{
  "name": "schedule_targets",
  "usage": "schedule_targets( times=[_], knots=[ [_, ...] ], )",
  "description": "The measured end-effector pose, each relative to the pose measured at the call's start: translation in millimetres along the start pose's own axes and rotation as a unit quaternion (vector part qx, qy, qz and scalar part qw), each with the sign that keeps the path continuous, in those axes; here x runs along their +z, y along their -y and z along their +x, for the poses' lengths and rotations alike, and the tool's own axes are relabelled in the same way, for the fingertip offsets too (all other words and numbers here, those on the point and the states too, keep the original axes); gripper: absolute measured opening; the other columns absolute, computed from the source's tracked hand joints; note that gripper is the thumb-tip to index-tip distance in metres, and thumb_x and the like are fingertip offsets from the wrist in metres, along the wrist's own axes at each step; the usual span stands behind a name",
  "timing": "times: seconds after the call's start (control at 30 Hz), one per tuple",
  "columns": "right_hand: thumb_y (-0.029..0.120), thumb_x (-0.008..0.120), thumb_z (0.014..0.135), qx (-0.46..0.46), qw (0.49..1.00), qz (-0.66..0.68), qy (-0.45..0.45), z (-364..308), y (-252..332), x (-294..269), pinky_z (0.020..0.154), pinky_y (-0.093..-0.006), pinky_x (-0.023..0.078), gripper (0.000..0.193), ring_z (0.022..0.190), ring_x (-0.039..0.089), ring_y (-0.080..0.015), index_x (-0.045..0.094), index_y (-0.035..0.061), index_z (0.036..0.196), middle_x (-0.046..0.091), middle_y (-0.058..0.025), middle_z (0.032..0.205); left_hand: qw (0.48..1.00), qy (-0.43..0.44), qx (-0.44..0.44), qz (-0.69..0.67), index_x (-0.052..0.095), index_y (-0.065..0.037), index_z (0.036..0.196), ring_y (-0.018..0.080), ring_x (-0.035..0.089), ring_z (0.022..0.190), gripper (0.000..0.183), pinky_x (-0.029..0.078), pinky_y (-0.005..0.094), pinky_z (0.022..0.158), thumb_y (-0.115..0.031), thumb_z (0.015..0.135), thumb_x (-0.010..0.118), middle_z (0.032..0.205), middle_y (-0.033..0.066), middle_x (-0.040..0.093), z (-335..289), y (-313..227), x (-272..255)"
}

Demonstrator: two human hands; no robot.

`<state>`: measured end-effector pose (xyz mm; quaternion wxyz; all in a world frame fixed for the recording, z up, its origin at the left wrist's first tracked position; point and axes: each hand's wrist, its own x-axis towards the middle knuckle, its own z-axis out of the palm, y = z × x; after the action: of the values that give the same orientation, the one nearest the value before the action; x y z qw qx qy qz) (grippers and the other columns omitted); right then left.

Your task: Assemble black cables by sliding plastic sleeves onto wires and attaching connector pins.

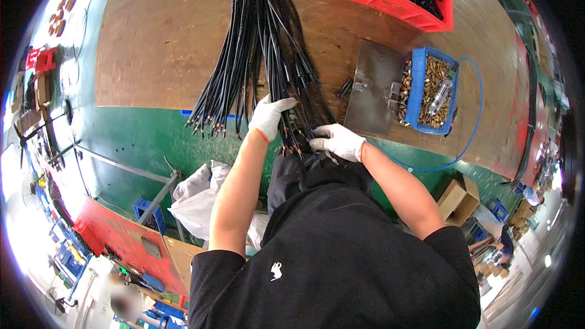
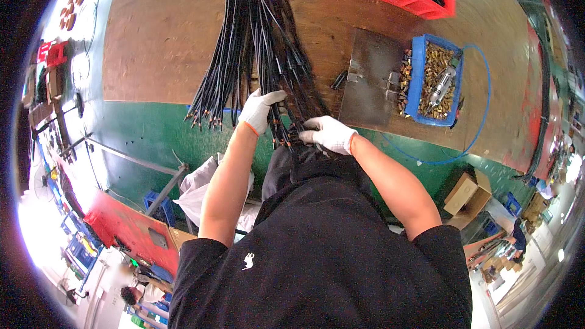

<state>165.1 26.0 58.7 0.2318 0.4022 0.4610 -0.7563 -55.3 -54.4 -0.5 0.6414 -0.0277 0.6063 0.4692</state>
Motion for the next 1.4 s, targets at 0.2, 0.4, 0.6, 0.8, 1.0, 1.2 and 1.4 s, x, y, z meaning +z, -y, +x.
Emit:
schedule_targets(
  times=[0.2,0.4,0.6,0.8,1.0,1.2,1.4],
  knots=[
    [0.029,0.073,0.094,-0.109,0.985,-0.089,-0.100,62.4,36.1,-8.3,0.094,-0.0355,0.052,0.045,0.100,0.068,-0.0203,0.072,-0.0075,0.120,0.076,-0.0168,0.109,0.998,-0.023,-0.015,-0.048,0.069,-0.007,0.106,0.0164,0.066,0.069,0.014,0.058,0.0322,0.062,-0.015,0.095,0.073,0.085,0.0052,0.069,-14.8,-14.2,-5.5],
    [0.036,0.077,0.090,-0.174,0.936,-0.125,-0.279,132.1,75.4,-31.9,0.100,-0.0379,0.053,0.057,0.112,0.072,-0.0310,0.069,-0.0075,0.126,0.075,-0.0252,0.120,0.998,0.017,-0.027,-0.051,0.069,-0.007,0.104,0.0161,0.066,0.069,0.015,0.056,0.0308,0.059,-0.020,0.098,0.072,0.084,0.0052,0.069,-15.8,-22.9,-20.0],
    [0.030,0.077,0.093,-0.141,0.920,0.092,-0.355,143.3,90.5,-5.9,0.091,-0.0362,0.054,0.043,0.101,0.072,-0.0247,0.071,-0.0008,0.122,0.077,-0.0157,0.108,0.987,0.070,-0.043,-0.135,0.071,-0.003,0.111,0.0179,0.072,0.076,0.020,0.062,0.0321,0.070,-0.017,0.097,0.075,0.096,0.0084,0.076,-13.4,-12.3,-23.1],
    [0.030,0.072,0.099,-0.201,0.920,-0.043,-0.334,125.0,70.0,-0.7,0.084,-0.0315,0.052,0.032,0.090,0.068,-0.0163,0.073,0.0007,0.110,0.075,-0.0079,0.098,0.992,0.058,-0.010,-0.110,0.072,-0.004,0.113,0.0140,0.070,0.077,0.026,0.059,0.0298,0.070,-0.013,0.090,0.082,0.096,0.0043,0.075,-9.8,-7.5,-13.1],
    [0.030,0.074,0.098,-0.152,0.981,-0.092,-0.073,74.4,65.9,-19.8,0.094,-0.0326,0.053,0.034,0.100,0.067,-0.0146,0.075,0.0004,0.116,0.077,-0.0084,0.107,0.997,0.025,-0.016,-0.078,0.071,-0.004,0.114,0.0148,0.070,0.080,0.027,0.059,0.0306,0.071,-0.017,0.092,0.082,0.098,0.0042,0.074,-13.9,-10.3,-28.2],
    [0.032,0.075,0.097,-0.131,0.989,-0.065,-0.031,79.0,23.4,-23.2,0.057,-0.0255,0.046,0.038,0.066,0.057,-0.0066,0.073,0.0044,0.123,0.068,0.0013,0.088,0.992,0.031,-0.030,-0.115,0.068,-0.003,0.114,0.0183,0.071,0.080,0.024,0.061,0.0329,0.069,-0.021,0.098,0.072,0.097,0.0072,0.074,-11.6,-13.7,-7.0],
    [0.022,0.075,0.098,-0.132,0.990,-0.005,-0.044,49.1,17.0,-9.6,0.099,-0.0301,0.050,0.044,0.108,0.065,-0.0132,0.066,-0.0040,0.132,0.073,-0.0070,0.119,0.992,0.031,-0.064,-0.109,0.069,-0.001,0.110,0.0235,0.072,0.075,0.020,0.062,0.0363,0.069,-0.013,0.096,0.062,0.093,0.0106,0.074,-8.4,-14.4,-20.2]
  ],
)
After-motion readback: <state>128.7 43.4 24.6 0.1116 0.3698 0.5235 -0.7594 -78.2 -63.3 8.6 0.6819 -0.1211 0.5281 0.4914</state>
